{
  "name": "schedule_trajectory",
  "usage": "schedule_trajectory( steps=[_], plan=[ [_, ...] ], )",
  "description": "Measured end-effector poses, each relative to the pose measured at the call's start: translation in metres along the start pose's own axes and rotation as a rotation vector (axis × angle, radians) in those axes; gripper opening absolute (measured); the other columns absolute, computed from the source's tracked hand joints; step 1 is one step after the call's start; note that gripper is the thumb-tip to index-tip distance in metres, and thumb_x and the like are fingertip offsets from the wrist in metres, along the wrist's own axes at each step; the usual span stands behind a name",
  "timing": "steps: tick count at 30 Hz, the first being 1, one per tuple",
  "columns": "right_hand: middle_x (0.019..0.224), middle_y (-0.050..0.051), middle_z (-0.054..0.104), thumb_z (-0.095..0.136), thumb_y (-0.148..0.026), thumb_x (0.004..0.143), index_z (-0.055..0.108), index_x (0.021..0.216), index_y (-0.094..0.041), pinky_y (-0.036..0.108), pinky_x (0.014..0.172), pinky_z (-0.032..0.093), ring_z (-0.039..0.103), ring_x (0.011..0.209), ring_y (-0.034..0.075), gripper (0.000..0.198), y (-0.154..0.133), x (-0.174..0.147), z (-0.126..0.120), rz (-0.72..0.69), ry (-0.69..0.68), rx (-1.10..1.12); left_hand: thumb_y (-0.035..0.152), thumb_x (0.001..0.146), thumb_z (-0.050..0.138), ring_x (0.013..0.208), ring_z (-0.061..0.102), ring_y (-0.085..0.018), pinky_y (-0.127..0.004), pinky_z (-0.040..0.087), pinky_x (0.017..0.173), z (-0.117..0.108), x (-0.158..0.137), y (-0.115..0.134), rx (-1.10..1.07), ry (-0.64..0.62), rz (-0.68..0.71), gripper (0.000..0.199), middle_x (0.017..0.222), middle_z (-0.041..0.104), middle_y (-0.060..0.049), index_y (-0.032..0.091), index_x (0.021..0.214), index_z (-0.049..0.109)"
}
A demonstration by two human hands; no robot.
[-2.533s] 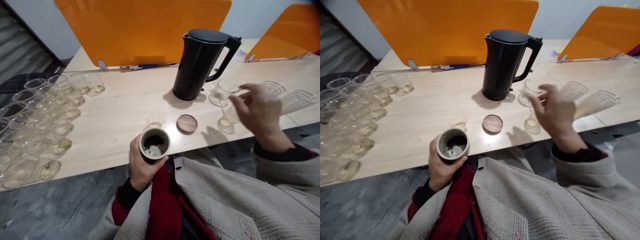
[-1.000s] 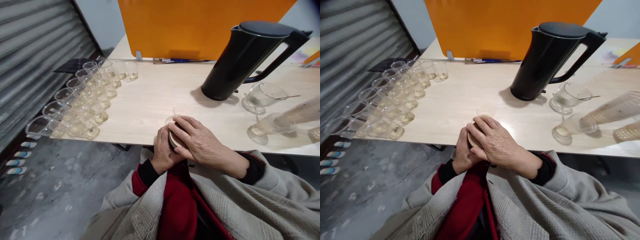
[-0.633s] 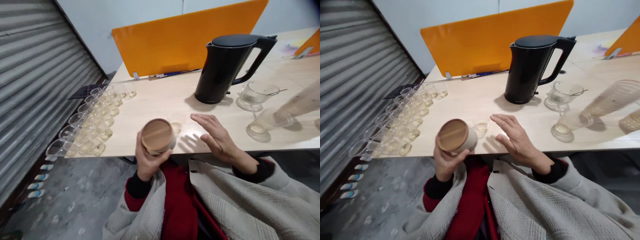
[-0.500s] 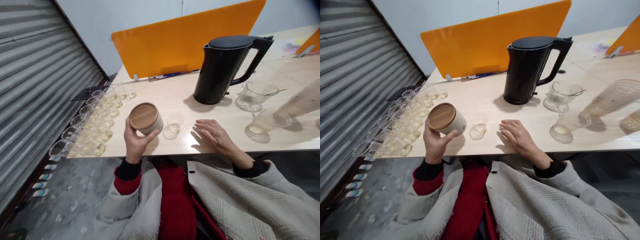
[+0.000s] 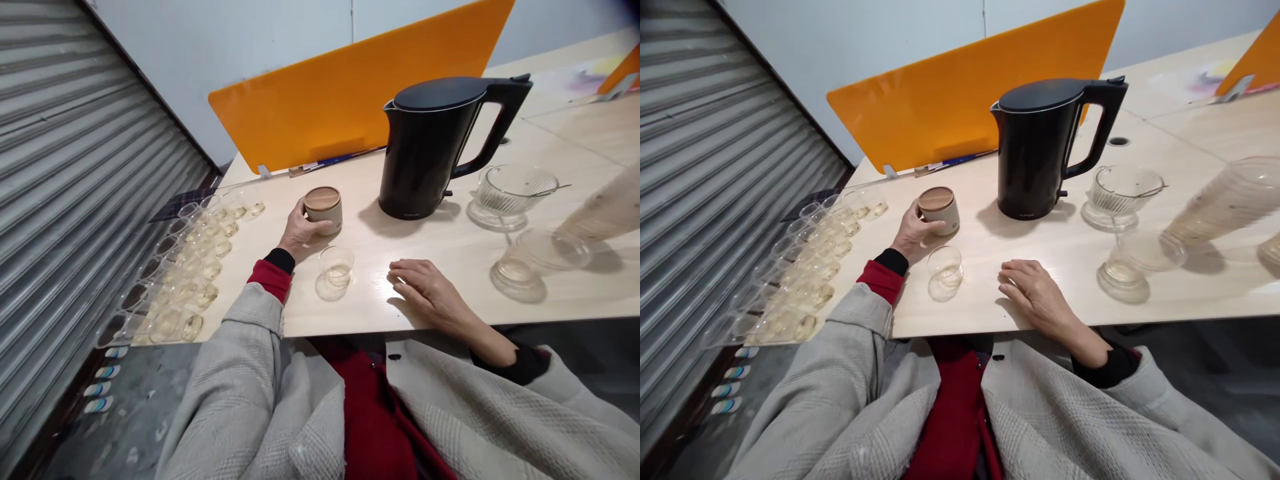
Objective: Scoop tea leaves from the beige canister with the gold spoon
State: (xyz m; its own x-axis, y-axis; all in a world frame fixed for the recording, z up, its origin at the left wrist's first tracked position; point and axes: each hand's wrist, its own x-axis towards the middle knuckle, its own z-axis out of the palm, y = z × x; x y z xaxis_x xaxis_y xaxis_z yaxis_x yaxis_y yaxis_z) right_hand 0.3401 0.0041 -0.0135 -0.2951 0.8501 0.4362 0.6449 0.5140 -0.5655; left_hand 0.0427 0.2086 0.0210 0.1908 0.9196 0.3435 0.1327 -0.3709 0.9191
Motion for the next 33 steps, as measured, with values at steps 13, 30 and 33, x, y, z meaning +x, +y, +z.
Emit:
schedule_trajectory(
  steps=[13, 30, 33],
  plan=[
    [0.132, 0.012, 0.076, 0.059, -0.037, 0.107, 0.077, 0.120, -0.022, 0.058, 0.104, 0.057, 0.068, 0.126, 0.031, 0.026, -0.002, 0.001, -0.002, 0.046, -0.010, 0.021, 0.034, 0.054, 0.100, 0.138, 0.063, -0.036, -0.053, 0.050, 0.118, 0.002, 0.023, -0.019, -0.084, -0.146, -0.058, 0.096, 0.146, 0.069, -0.017, 0.017, 0.140, 0.059],
    [0.135, 0.009, 0.074, 0.062, -0.047, 0.105, 0.073, 0.135, -0.033, 0.065, 0.111, 0.058, 0.070, 0.129, 0.033, 0.036, -0.001, 0.006, -0.042, 0.306, 0.220, 0.076, 0.032, 0.057, 0.099, 0.140, 0.062, -0.036, -0.051, 0.050, 0.119, -0.006, 0.025, -0.024, -0.112, -0.196, -0.011, 0.094, 0.149, 0.068, -0.015, 0.020, 0.143, 0.061],
    [0.144, 0.011, 0.071, 0.067, -0.048, 0.102, 0.070, 0.141, -0.029, 0.062, 0.120, 0.051, 0.066, 0.136, 0.032, 0.043, -0.008, 0.018, -0.063, 0.457, 0.404, 0.205, 0.034, 0.055, 0.099, 0.147, 0.056, -0.037, -0.053, 0.048, 0.120, -0.011, 0.026, -0.025, -0.147, -0.180, -0.009, 0.102, 0.156, 0.062, -0.016, 0.023, 0.148, 0.057]
  ],
)
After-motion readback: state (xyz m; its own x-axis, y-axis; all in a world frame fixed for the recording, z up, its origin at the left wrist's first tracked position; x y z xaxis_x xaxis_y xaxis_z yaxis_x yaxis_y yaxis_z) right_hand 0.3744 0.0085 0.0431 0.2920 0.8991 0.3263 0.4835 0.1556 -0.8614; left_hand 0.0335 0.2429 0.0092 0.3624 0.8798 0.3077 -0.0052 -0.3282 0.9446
